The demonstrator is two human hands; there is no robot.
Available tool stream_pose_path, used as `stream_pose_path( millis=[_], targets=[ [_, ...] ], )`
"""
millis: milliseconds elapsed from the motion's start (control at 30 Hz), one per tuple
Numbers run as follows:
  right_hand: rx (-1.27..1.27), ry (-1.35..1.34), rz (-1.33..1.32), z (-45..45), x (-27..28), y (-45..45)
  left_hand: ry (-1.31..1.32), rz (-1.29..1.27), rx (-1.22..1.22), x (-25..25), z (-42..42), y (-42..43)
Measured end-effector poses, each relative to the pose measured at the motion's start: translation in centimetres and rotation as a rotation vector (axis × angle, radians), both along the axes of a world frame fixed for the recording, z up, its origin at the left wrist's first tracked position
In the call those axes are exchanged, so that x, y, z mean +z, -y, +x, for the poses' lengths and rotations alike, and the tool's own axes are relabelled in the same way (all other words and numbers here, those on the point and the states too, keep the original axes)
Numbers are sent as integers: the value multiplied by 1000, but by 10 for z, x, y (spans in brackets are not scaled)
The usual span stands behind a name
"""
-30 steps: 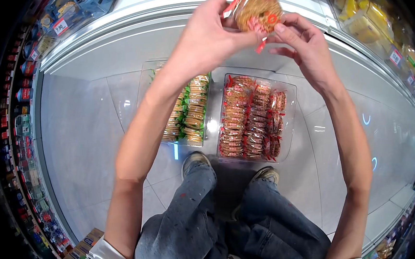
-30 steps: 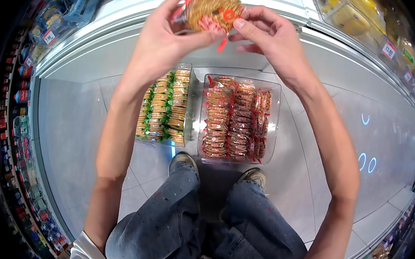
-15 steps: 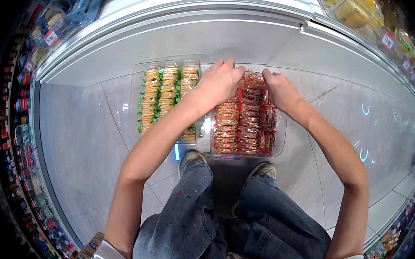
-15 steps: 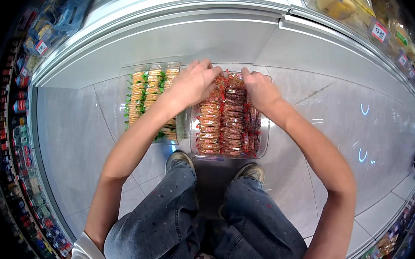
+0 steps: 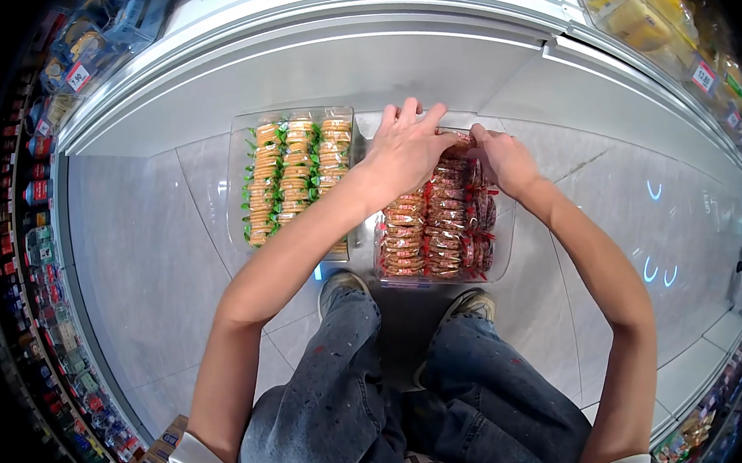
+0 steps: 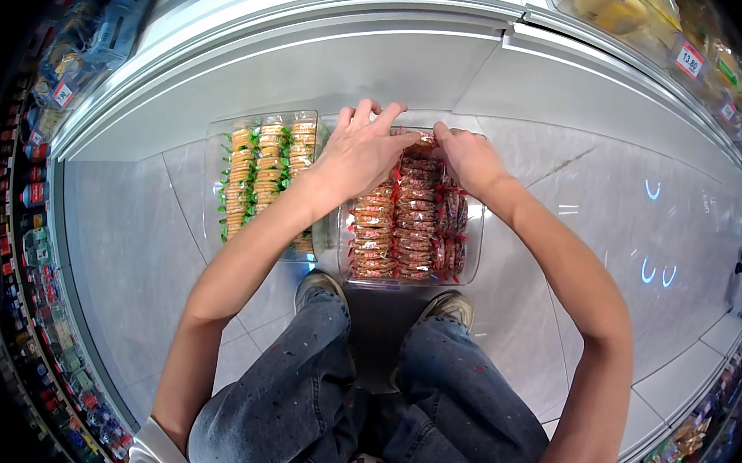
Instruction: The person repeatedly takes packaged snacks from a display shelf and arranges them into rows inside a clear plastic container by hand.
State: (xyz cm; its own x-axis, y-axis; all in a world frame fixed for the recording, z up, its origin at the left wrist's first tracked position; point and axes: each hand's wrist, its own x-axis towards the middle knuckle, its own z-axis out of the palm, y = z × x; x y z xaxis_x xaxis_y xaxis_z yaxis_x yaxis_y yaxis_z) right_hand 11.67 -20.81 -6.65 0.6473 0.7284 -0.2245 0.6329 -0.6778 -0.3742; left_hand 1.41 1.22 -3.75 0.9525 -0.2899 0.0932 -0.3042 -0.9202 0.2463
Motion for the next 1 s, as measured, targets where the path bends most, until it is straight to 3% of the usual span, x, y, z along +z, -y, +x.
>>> stream_pose_path(
  millis=[100, 200, 500, 600, 700, 800, 867, 933, 1000],
  targets=[
    [81, 50, 33, 6, -7, 5, 22, 28, 16, -7, 0, 2],
    [121, 198, -216, 5, -9, -3, 46, 35, 14, -10, 0, 1],
    [47, 333, -246, -3, 31, -7, 18, -10, 25, 11, -3, 3],
    [106, 514, 102, 0, 56, -6, 98, -194, 20, 36, 0, -2],
    [112, 587, 502, 15, 104, -13, 200, -498, 99, 93, 9, -12],
    [-80, 541, 795, 44, 155, -47, 634, -545, 76, 125, 46, -37],
    [-67, 724, 870, 77, 180, -84, 732, -472, 128, 141, 76, -51],
    [36, 1019, 786, 112, 197, -120, 764, -475, 184, 149, 96, -60],
    [-303, 473, 344, 99, 237, -144, 738, -553, 243, 151, 109, -67]
  ],
)
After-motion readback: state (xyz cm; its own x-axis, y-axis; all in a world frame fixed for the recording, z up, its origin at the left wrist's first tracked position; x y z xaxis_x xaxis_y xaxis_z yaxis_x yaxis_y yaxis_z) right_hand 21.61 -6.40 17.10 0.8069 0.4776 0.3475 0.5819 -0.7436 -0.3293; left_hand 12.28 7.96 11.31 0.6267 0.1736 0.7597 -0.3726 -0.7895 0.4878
